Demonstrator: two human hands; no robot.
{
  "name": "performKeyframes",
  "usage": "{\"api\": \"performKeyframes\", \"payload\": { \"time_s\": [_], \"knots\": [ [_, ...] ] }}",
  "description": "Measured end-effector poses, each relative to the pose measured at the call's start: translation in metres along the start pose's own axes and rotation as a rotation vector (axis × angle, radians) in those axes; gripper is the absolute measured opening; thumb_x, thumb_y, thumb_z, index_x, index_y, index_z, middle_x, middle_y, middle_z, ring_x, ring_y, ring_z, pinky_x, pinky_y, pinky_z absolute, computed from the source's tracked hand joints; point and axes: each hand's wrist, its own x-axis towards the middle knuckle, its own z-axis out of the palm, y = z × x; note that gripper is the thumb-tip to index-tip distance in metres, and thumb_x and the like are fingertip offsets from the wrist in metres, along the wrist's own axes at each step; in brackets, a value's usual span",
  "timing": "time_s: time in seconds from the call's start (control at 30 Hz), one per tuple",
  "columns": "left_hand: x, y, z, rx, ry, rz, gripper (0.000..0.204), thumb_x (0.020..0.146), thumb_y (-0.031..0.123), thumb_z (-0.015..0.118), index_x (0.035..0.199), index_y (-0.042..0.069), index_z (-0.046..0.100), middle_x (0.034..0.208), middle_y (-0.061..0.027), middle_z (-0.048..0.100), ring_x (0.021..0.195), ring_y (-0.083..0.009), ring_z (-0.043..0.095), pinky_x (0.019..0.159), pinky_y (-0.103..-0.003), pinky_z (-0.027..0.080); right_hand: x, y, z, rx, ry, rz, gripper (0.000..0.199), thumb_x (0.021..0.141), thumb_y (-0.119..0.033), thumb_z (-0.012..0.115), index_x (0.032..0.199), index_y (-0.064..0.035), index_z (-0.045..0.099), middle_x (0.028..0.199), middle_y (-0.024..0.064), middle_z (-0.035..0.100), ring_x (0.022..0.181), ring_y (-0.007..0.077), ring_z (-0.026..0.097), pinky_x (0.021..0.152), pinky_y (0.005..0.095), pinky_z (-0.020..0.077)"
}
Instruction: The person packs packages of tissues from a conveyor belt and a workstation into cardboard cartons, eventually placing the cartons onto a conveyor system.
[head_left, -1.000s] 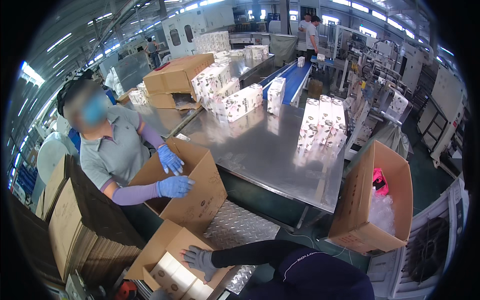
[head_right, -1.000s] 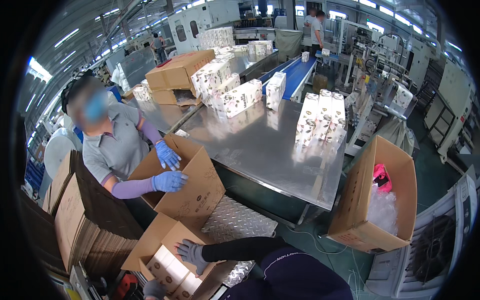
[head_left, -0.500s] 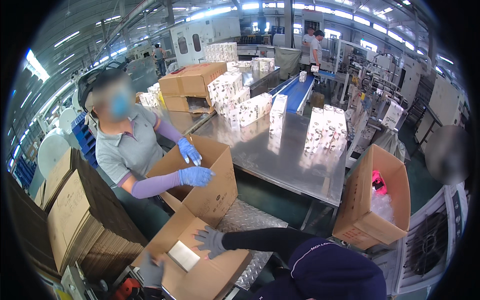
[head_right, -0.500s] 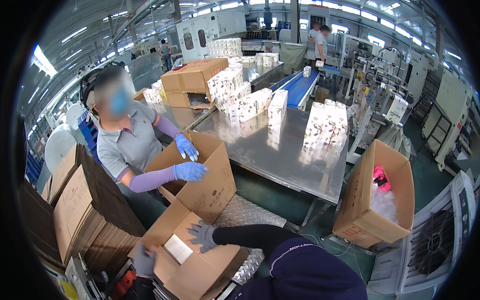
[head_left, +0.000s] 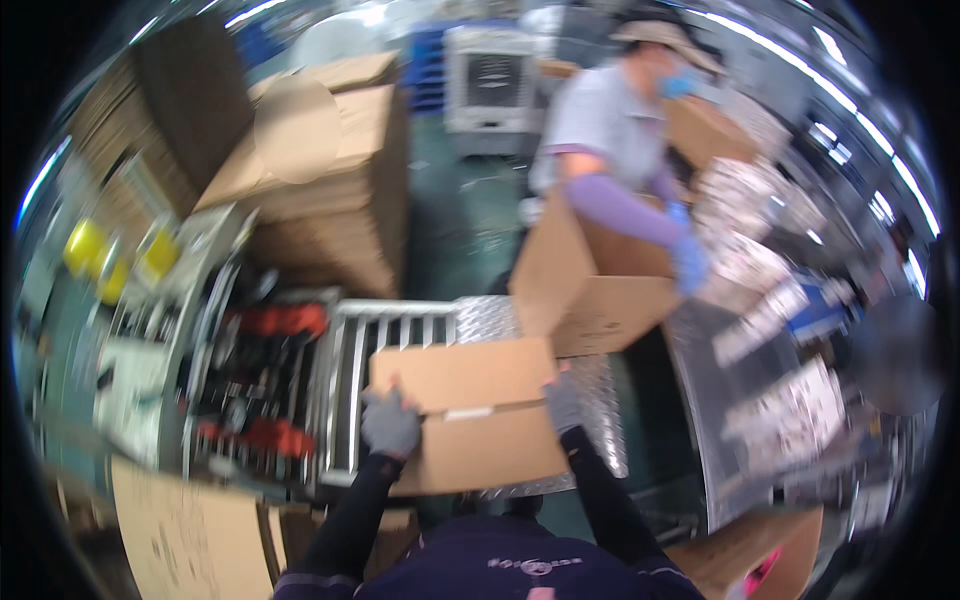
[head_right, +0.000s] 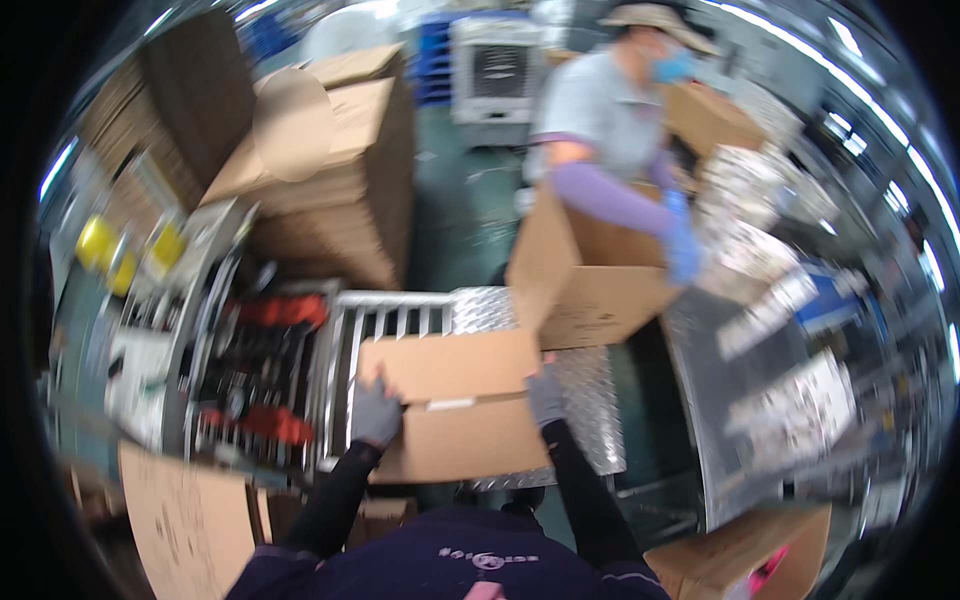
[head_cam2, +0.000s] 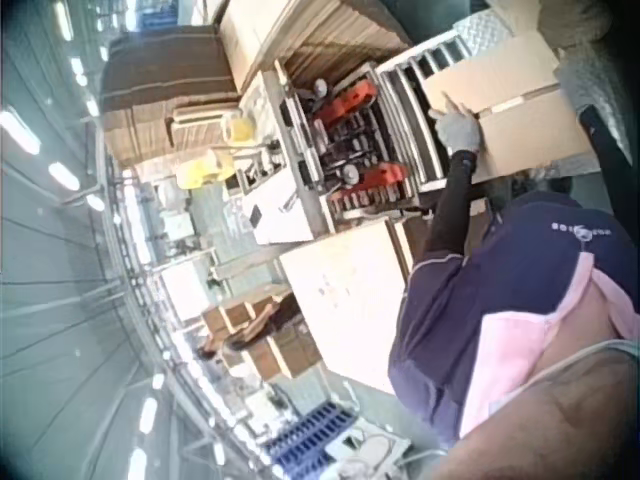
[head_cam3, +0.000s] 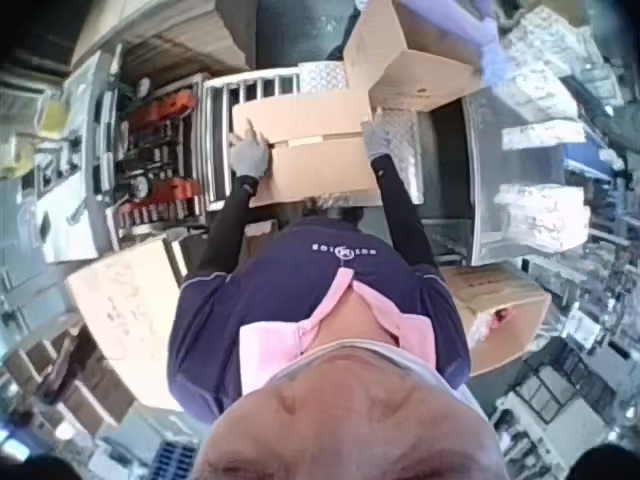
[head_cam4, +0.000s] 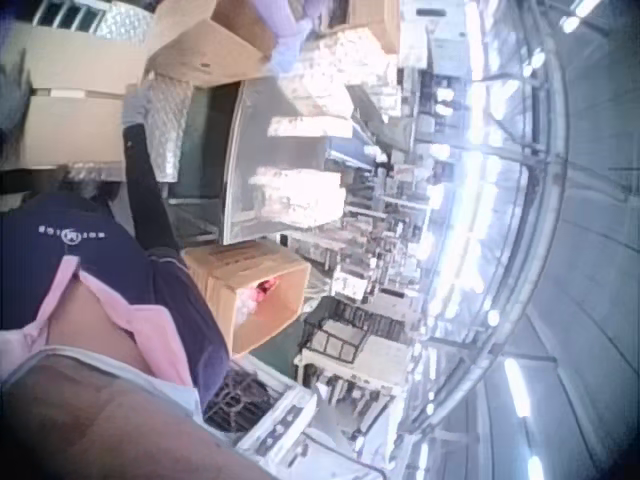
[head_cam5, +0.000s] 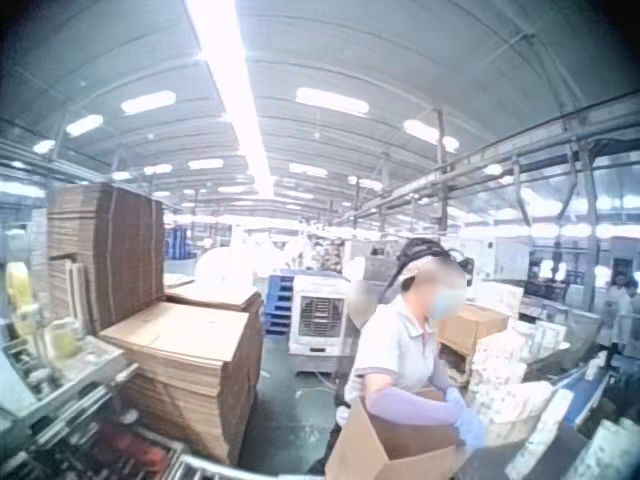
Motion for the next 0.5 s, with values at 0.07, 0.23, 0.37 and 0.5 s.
{"api": "performKeyframes", "payload": {
  "time_s": [0.07, 0.23, 0.37, 0.5],
  "knots": [
    [0.017, 0.020, -0.012, 0.008, 0.018, -0.017, 0.055, 0.088, 0.034, 0.052, 0.137, 0.010, 0.047, 0.116, -0.0267, 0.045, 0.096, -0.0430, 0.055, 0.074, -0.052, 0.048, 0.010, 0.008, -0.007, 0.157, -0.076, 0.051, 0.043, 0.095, -0.020, 0.047, 0.132, 0.0008, 0.044, 0.105, 0.0160, 0.062, 0.094, 0.0255, 0.058, 0.086, 0.0379, 0.0461],
    [0.105, -0.010, 0.000, -0.116, 0.101, 0.255, 0.048, 0.089, 0.038, 0.050, 0.128, 0.009, 0.055, 0.119, -0.0200, 0.048, 0.098, -0.0369, 0.056, 0.080, -0.051, 0.047, -0.040, -0.026, 0.025, 0.487, 0.097, 0.210, 0.049, 0.095, -0.021, 0.041, 0.137, 0.0038, 0.039, 0.128, 0.0213, 0.052, 0.115, 0.0295, 0.052, 0.100, 0.0363, 0.0403],
    [0.094, 0.009, -0.007, 0.127, 0.077, 0.441, 0.059, 0.091, 0.046, 0.048, 0.130, 0.002, 0.053, 0.149, -0.0199, 0.035, 0.141, -0.0323, 0.029, 0.115, -0.050, 0.020, -0.072, -0.065, 0.057, 0.572, 0.350, 0.278, 0.048, 0.093, -0.016, 0.039, 0.138, 0.0023, 0.036, 0.126, 0.0189, 0.051, 0.109, 0.0284, 0.052, 0.095, 0.0366, 0.0428],
    [0.095, -0.042, -0.001, -0.092, 0.147, 0.544, 0.048, 0.098, 0.035, 0.040, 0.131, 0.003, 0.053, 0.143, -0.0166, 0.046, 0.135, -0.0313, 0.039, 0.115, -0.045, 0.023, -0.049, -0.121, 0.100, 0.585, 0.183, 0.311, 0.053, 0.095, -0.021, 0.041, 0.141, 0.0029, 0.031, 0.130, 0.0220, 0.047, 0.112, 0.0286, 0.052, 0.097, 0.0367, 0.0410]
  ]
}}
